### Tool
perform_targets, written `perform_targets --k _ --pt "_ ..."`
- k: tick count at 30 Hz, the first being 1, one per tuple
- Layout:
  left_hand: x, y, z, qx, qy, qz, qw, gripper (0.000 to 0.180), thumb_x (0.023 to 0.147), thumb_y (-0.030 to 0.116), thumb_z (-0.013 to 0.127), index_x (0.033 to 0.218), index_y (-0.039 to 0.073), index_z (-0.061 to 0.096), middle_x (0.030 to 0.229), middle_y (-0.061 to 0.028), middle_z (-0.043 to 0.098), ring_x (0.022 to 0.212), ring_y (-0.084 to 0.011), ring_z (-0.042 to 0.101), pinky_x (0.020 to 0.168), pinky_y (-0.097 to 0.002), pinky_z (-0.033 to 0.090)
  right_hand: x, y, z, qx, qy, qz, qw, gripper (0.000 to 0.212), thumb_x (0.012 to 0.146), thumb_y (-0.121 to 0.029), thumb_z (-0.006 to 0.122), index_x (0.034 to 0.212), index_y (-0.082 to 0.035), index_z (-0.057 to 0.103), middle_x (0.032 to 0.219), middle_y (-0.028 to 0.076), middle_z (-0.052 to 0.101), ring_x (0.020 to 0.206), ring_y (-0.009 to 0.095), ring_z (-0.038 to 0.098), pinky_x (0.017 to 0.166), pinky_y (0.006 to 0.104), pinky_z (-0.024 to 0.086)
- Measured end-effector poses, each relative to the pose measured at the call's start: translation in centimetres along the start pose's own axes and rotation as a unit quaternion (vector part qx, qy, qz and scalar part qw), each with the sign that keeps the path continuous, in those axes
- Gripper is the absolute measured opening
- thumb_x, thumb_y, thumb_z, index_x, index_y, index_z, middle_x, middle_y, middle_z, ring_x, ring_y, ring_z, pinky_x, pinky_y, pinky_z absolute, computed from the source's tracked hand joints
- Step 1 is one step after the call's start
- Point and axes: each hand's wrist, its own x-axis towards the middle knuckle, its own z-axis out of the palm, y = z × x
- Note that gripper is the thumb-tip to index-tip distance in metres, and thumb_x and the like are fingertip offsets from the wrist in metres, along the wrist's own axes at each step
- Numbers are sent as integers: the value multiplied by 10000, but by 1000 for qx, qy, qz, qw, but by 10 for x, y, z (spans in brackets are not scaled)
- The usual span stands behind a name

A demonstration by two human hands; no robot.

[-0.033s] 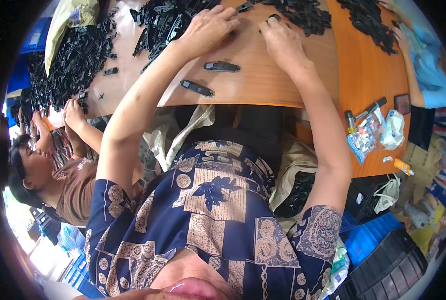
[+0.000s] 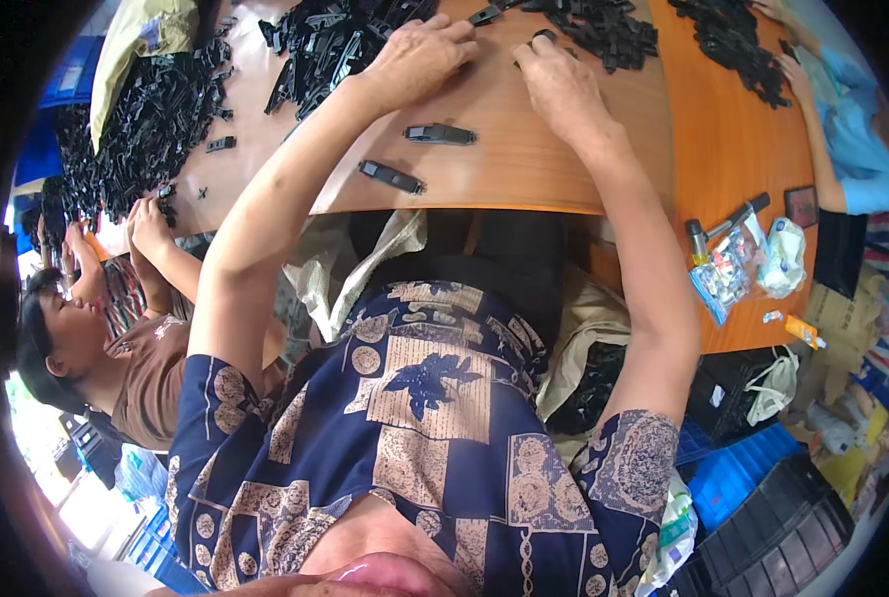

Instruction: The person assembles small black plastic buckle and clip components by hand at a table.

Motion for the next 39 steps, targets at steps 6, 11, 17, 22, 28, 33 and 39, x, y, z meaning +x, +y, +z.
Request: perform_targets --k 6,11,17,22,28,33,39 --pt "15 20 -3 -149 -175 -3 973 249 893 116 686 1138 149 652 1026 -85 709 1073 -325 676 901 -460 531 -38 1 -13 326 21 180 928 207 907 -117 670 1101 -55 635 1032 150 647 980 350 648 798 445 527" --pt "16 28 -3 -220 -178 18 959 295 883 163 716 1155 104 618 1111 -103 652 1059 -346 657 890 -476 517 -58 2 -24 152 24 83 985 186 891 -143 706 1056 -66 669 989 123 652 981 327 617 850 434 506" --pt "4 18 -12 -192 -104 -1 976 316 864 115 727 1157 56 622 1127 -112 590 1062 -328 640 896 -452 524 -54 2 -27 87 27 59 994 174 891 -175 713 1008 -52 673 958 96 630 944 316 617 824 433 518" --pt "-5 15 -8 -203 -107 -18 973 293 843 73 735 1119 48 641 1074 -100 607 1008 -326 657 864 -438 541 -31 -21 -32 117 -1 23 993 185 911 -219 695 959 -46 653 907 110 641 888 315 639 768 436 525" --pt "-13 9 3 -249 -74 -9 965 265 840 91 735 1083 44 642 1022 -107 617 939 -350 666 820 -454 551 -23 -29 -34 97 -75 11 992 212 925 -237 684 869 -55 591 753 122 648 728 340 666 644 453 521" --pt "-15 4 7 -285 -47 -27 957 233 834 124 749 1020 25 649 982 -121 609 914 -349 665 790 -458 551 -22 -36 -37 68 -96 37 992 248 927 -249 688 834 -61 555 720 114 647 681 328 668 595 452 514" --pt "-13 2 5 -289 -57 -20 955 237 832 124 746 1021 14 654 980 -114 621 905 -351 666 785 -459 547 -19 -38 -30 89 -92 43 991 252 918 -262 701 849 -62 563 722 123 650 699 337 676 608 461 523"
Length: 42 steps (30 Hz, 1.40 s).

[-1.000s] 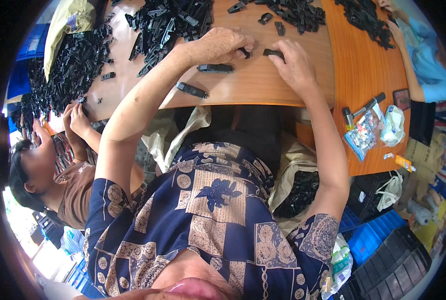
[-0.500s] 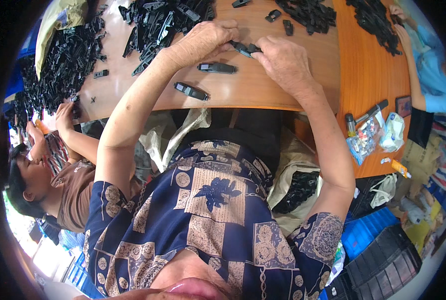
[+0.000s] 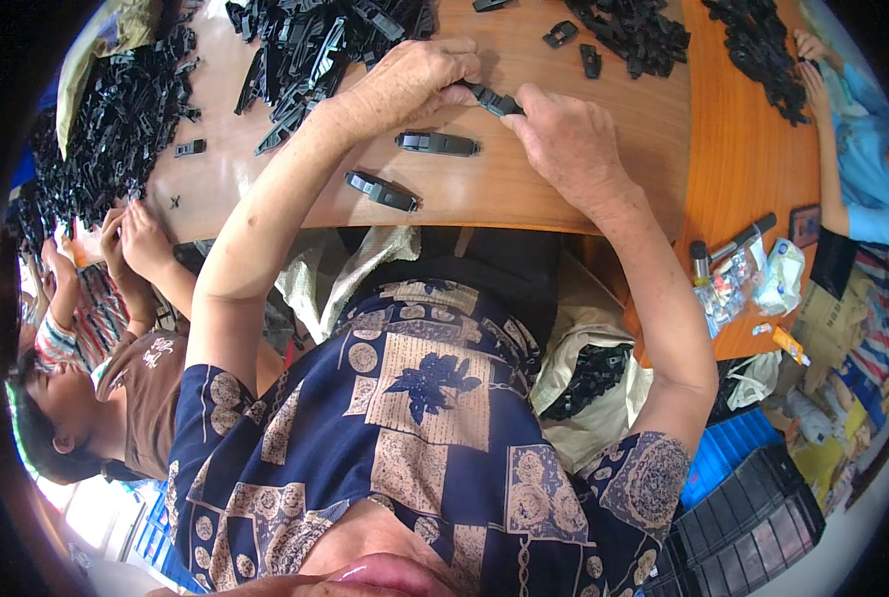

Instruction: The person assembles small black plastic buckle and clip components by hand at a table.

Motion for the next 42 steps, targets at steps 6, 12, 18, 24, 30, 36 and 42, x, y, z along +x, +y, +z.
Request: perform_targets --k 6,12,18,24,30,36,42 --pt "1 7 -1 -12 4 4 1000 244 828 92 728 1050 14 667 1022 -119 635 940 -354 663 832 -451 537 12 -8 20 52 48 18 997 247 913 -259 705 901 -40 592 800 169 679 756 406 669 653 497 528" --pt "-10 10 -41 104 14 -17 994 343 832 77 726 1164 70 644 1135 -115 623 1001 -339 663 865 -428 547 14 25 -11 171 28 94 980 326 930 -331 711 1001 -23 629 926 198 686 896 382 686 749 497 539" --pt "-10 -34 -76 307 -33 -67 949 228 822 104 664 1050 101 663 1040 -96 611 1050 -306 589 889 -396 491 27 62 -2 -68 82 108 988 265 973 -248 646 1141 -47 607 1084 184 653 978 397 684 795 508 560" --pt "3 -25 -77 234 -1 -46 971 204 834 99 674 1022 72 600 995 -149 659 1019 -338 629 884 -435 500 14 73 8 -39 80 110 990 228 991 -154 580 1203 -83 623 1090 180 655 1070 382 658 890 510 535" --pt "50 -7 0 31 -2 -189 982 589 884 175 699 1422 144 463 1083 -244 703 1028 -402 694 905 -478 564 -6 72 3 303 -3 165 939 291 993 -122 543 1270 -99 629 848 91 625 829 205 616 779 386 505" --pt "76 -13 19 64 -30 -239 968 484 970 278 635 1430 175 526 1090 -181 738 1002 -393 715 884 -486 576 -3 82 4 320 -40 201 925 258 965 -209 632 1179 -72 679 806 67 606 773 179 578 742 365 490" --pt "70 -3 -5 242 -69 -88 964 307 926 155 639 1231 138 610 1046 -168 687 933 -360 704 785 -432 573 -12 73 2 12 108 60 992 244 949 -257 678 1074 -47 686 918 121 628 833 276 644 738 407 505"
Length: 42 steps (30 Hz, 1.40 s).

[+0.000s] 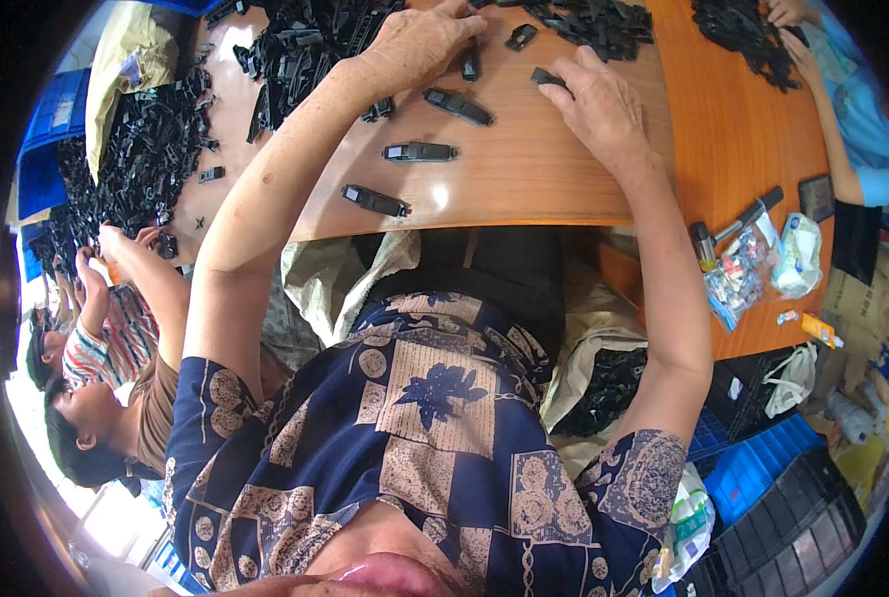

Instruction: The person assembles small black plastic buckle and clip components by hand at a table.

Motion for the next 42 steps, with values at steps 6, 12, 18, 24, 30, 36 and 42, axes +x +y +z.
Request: perform_targets --k 6,12,18,24,30,36,42 --pt "-15 -1 5 -91 28 29 995 227 917 119 611 1126 38 643 1153 -179 586 907 -353 687 748 -418 566 14 -28 -12 121 -47 50 990 208 944 -240 674 998 -39 678 966 109 647 918 348 653 759 452 507" --pt "-31 -15 -1 -84 97 73 989 250 899 78 606 1140 24 645 1136 -178 608 936 -346 687 757 -414 567 24 -49 -9 87 -38 -5 995 188 918 -229 696 928 -46 655 846 129 677 809 341 670 697 470 511" --pt "-29 -22 -2 -129 43 83 987 224 856 74 642 1076 36 662 1045 -160 654 890 -347 696 729 -415 559 23 -50 4 22 -45 -38 998 164 899 -224 711 911 -70 654 756 148 678 712 367 673 633 484 517" --pt "-30 -28 4 -194 77 106 972 200 834 106 679 1022 38 676 932 -145 669 874 -337 698 729 -412 551 34 -55 -25 19 -51 61 997 158 930 -210 703 997 -69 676 784 138 704 744 346 694 635 442 532" --pt "-27 -27 4 -191 53 101 975 200 839 101 659 1029 44 686 956 -148 688 873 -330 705 746 -399 556 33 -32 -8 -25 -65 -28 997 195 928 -221 705 1052 -77 662 803 135 715 772 342 701 644 443 538" --pt "-25 -27 6 -208 77 121 968 222 844 73 640 1054 50 708 993 -146 707 881 -321 709 748 -397 558 42 -26 -8 -13 -86 -70 994 183 924 -218 698 965 -56 625 800 162 691 800 380 677 672 474 524" --pt "-20 -29 -3 -182 27 123 975 244 847 72 656 1084 61 713 993 -167 715 865 -312 714 737 -396 557 45 -33 3 12 -91 -5 996 186 924 -208 687 935 -42 602 837 202 676 857 415 656 732 519 506"
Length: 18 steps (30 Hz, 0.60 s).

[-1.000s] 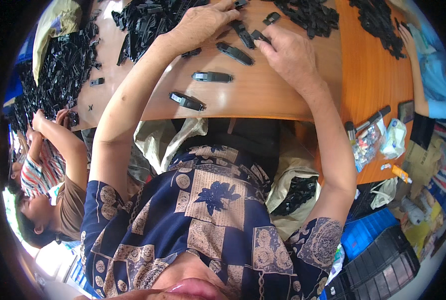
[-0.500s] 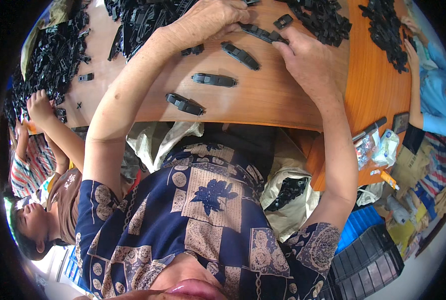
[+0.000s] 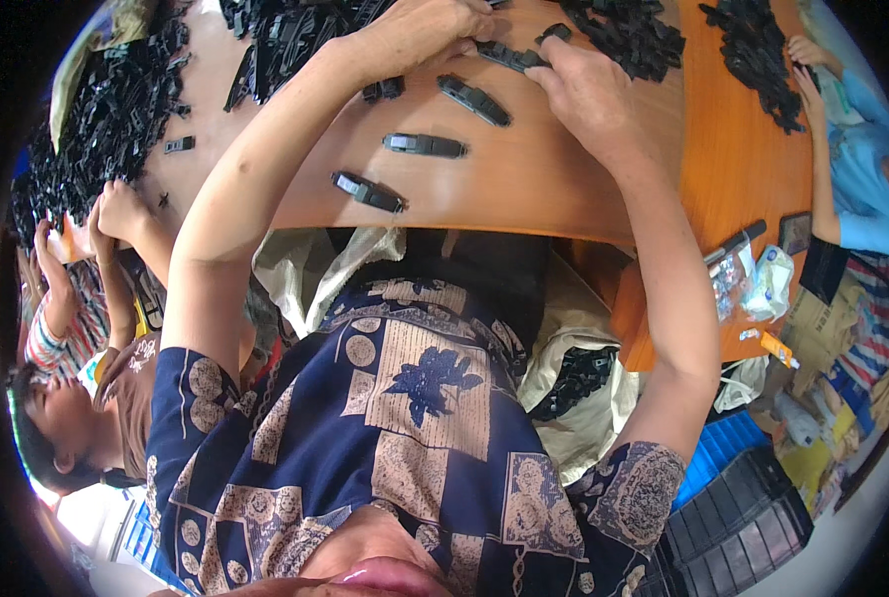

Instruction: The person assembles small black plastic buckle and clip components by hand at a table.

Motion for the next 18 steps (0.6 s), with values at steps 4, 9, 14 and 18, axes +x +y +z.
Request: perform_targets --k 4,9,14,18 --pt "12 4 1 94 -59 -49 993 291 859 132 676 1146 96 707 1033 -187 707 911 -339 703 778 -422 551 19 -7 16 -63 46 -81 994 269 932 -291 702 972 -38 619 834 190 681 830 413 661 707 498 515" --pt "-11 23 0 197 -29 -108 974 277 904 247 705 1172 181 709 1023 -94 728 972 -302 716 817 -425 577 20 -10 11 -52 -17 -2 999 282 941 -326 673 1020 -56 663 954 201 694 978 409 665 827 514 512" --pt "-98 110 11 -202 451 -219 841 191 1009 200 635 1064 23 684 833 -44 656 753 -154 641 687 -291 516 -4 7 28 82 12 -45 996 249 952 -249 650 1071 -31 640 1022 163 612 982 388 617 834 462 485" --pt "-186 195 51 -553 379 -504 545 295 989 345 683 994 86 542 816 7 592 722 -81 595 642 -209 483 -30 -25 52 114 94 -43 988 263 942 -218 662 1151 -58 651 1008 163 608 958 383 622 814 457 487"
